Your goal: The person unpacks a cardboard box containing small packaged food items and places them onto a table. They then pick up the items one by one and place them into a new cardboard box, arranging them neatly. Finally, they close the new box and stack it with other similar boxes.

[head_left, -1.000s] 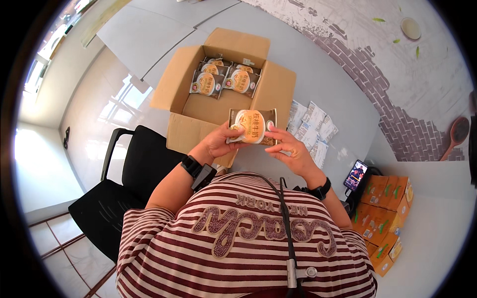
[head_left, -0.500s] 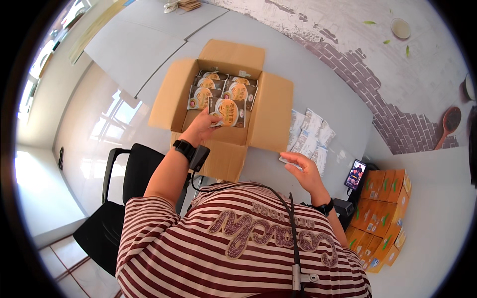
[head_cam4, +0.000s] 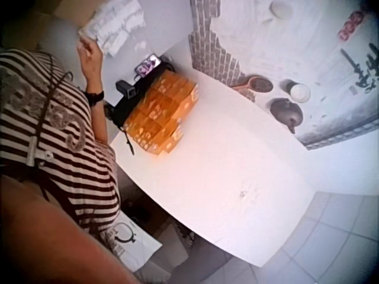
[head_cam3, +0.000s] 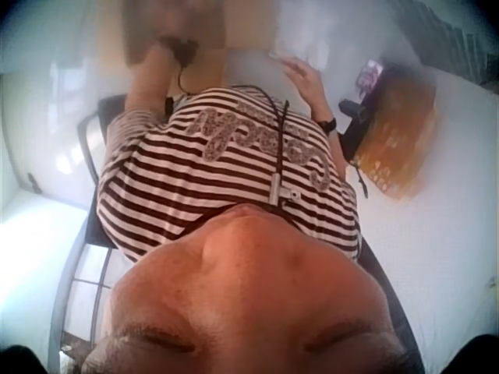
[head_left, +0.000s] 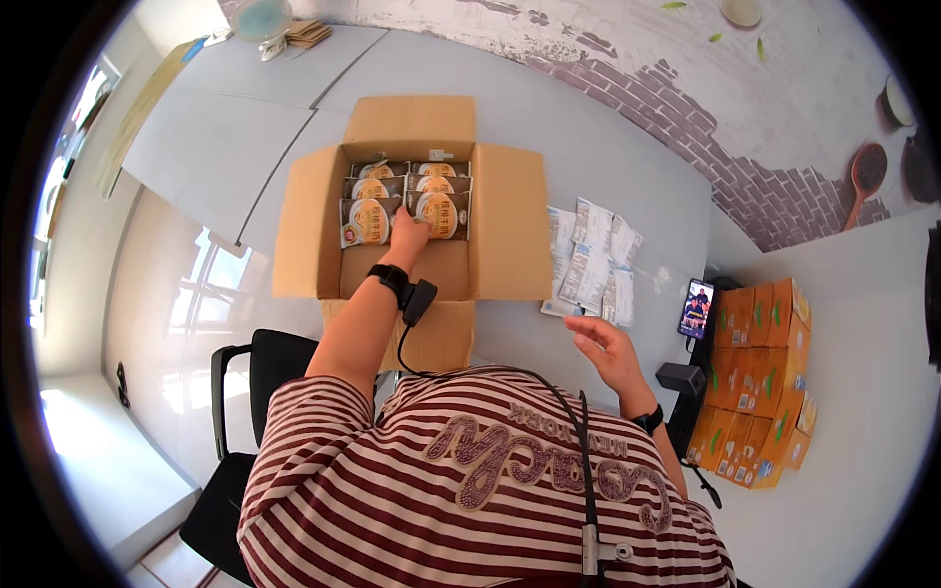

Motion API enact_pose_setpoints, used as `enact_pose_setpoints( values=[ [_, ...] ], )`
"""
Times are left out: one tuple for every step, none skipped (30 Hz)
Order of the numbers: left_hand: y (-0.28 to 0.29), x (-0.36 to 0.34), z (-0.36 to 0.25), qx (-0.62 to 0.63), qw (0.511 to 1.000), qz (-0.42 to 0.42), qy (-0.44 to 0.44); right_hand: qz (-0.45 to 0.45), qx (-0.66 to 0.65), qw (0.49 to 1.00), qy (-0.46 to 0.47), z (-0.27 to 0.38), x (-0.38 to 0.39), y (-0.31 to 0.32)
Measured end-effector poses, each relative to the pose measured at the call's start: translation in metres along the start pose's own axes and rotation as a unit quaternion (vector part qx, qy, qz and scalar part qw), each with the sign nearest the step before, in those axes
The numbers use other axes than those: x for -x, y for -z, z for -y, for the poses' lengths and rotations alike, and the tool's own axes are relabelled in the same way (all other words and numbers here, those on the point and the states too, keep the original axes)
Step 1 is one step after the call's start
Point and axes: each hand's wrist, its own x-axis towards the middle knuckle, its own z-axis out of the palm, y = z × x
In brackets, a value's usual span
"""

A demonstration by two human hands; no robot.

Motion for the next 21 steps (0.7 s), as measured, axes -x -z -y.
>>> enact_pose_setpoints(
  values=[
    [0.001,0.008,-0.011,0.031,0.999,0.009,0.028,-0.010,0.005,1.000,0.002,0.000,0.001,0.000],
    [-0.003,-0.001,0.005,0.030,0.999,-0.030,-0.023,-0.016,0.014,1.000,0.006,0.003,0.000,-0.001],
    [-0.007,-0.019,0.037,0.030,0.994,-0.069,-0.075,-0.002,0.012,1.000,0.015,0.004,-0.002,-0.002],
    [-0.014,-0.032,0.052,0.032,0.986,-0.098,-0.130,0.003,0.011,1.000,0.019,0.002,-0.004,-0.001],
    [-0.015,-0.025,0.042,0.000,0.982,-0.102,-0.157,-0.001,0.008,1.000,0.020,-0.004,-0.006,0.002],
    [-0.013,-0.013,0.028,-0.033,0.976,-0.102,-0.189,-0.013,0.003,1.000,0.013,-0.009,-0.005,0.005],
    [-0.010,-0.009,0.025,-0.037,0.970,-0.110,-0.216,-0.014,0.000,1.000,0.013,-0.010,-0.007,0.006],
    [-0.009,-0.008,0.024,-0.040,0.962,-0.119,-0.242,-0.013,-0.003,1.000,0.013,-0.012,-0.009,0.008],
    [-0.005,-0.012,0.030,-0.006,0.969,-0.089,-0.229,-0.010,-0.037,0.999,-0.006,-0.016,-0.011,0.009],
    [-0.001,-0.018,0.037,0.028,0.974,-0.060,-0.216,-0.007,-0.070,0.997,-0.024,-0.022,-0.013,0.011],
    [-0.001,-0.019,0.040,0.060,0.977,-0.032,-0.200,0.000,-0.104,0.994,-0.039,-0.031,-0.016,0.014],
    [-0.002,-0.010,0.032,0.067,0.980,-0.026,-0.187,-0.020,-0.111,0.993,-0.044,-0.042,-0.016,0.020],
    [0.000,0.000,0.025,0.075,0.982,-0.021,-0.174,-0.038,-0.117,0.991,-0.049,-0.055,-0.017,0.026],
    [0.003,0.011,0.019,0.080,0.984,-0.019,-0.159,-0.052,-0.125,0.989,-0.052,-0.069,-0.019,0.030],
    [0.005,0.015,0.023,0.137,0.981,-0.008,-0.138,-0.087,-0.136,0.985,-0.060,-0.084,-0.021,0.036],
    [0.008,0.022,0.029,0.177,0.977,-0.002,-0.122,-0.122,-0.147,0.979,-0.068,-0.100,-0.021,0.044],
    [0.010,0.039,0.018,0.214,0.971,0.009,-0.106,-0.161,-0.159,0.971,-0.078,-0.121,-0.021,0.054],
    [0.014,0.054,0.012,0.252,0.964,0.016,-0.089,-0.221,-0.201,0.949,-0.103,-0.140,-0.021,0.062],
    [0.019,0.062,0.014,0.251,0.964,0.034,-0.079,-0.277,-0.241,0.921,-0.127,-0.157,-0.021,0.071],
    [0.025,0.068,0.018,0.250,0.965,0.051,-0.069,-0.331,-0.280,0.889,-0.152,-0.171,-0.020,0.079],
    [0.030,0.076,0.019,0.252,0.964,0.066,-0.058,-0.347,-0.265,0.883,-0.171,-0.178,-0.017,0.086]
  ],
)
